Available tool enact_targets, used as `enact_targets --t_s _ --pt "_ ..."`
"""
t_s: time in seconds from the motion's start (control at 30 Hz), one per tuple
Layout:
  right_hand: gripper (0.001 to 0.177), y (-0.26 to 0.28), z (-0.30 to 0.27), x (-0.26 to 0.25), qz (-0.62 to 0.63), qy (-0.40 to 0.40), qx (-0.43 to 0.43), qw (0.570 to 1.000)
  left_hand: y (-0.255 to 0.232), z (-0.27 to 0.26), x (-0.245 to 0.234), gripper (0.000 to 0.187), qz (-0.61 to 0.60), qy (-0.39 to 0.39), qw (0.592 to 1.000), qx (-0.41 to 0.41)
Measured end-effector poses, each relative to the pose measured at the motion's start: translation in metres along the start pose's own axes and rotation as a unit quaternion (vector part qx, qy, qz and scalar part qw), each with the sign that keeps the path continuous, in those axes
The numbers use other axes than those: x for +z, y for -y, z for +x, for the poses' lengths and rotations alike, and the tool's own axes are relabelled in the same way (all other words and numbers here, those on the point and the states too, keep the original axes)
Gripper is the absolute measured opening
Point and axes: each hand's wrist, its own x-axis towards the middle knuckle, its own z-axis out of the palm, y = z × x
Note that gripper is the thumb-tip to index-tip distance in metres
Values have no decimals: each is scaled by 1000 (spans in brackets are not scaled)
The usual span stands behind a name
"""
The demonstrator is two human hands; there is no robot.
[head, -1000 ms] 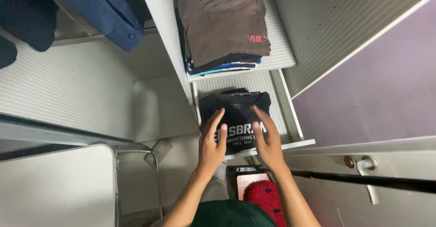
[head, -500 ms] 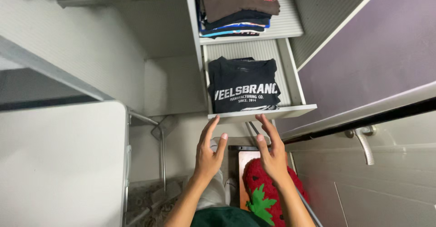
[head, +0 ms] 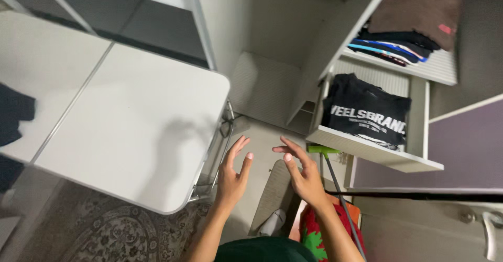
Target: The person folds two shirts and a pair of trousers on a table and places them one by one into an open drawer.
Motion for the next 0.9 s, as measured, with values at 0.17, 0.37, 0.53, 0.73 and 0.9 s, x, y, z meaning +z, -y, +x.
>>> enact_targets --t_s 0.17,0.37,0.53,0.73,0.9 --pt "53 28 24 93 -4 94 -13 996 18 -5 -89 52 2 -63 998 -28" --pt "54 66 51 238 20 155 -30 987 58 -18 -219 51 -11 -118 991 -68" --pt "51 94 67 345 12 205 -9 979 92 -27 -318 51 -13 -155 983 -96" --pt "48 121 83 441 11 267 -22 963 101 -50 -420 57 44 -213 951 -220" --pt "46 142 99 503 31 331 -56 941 115 -77 -464 61 11 -306 927 -219"
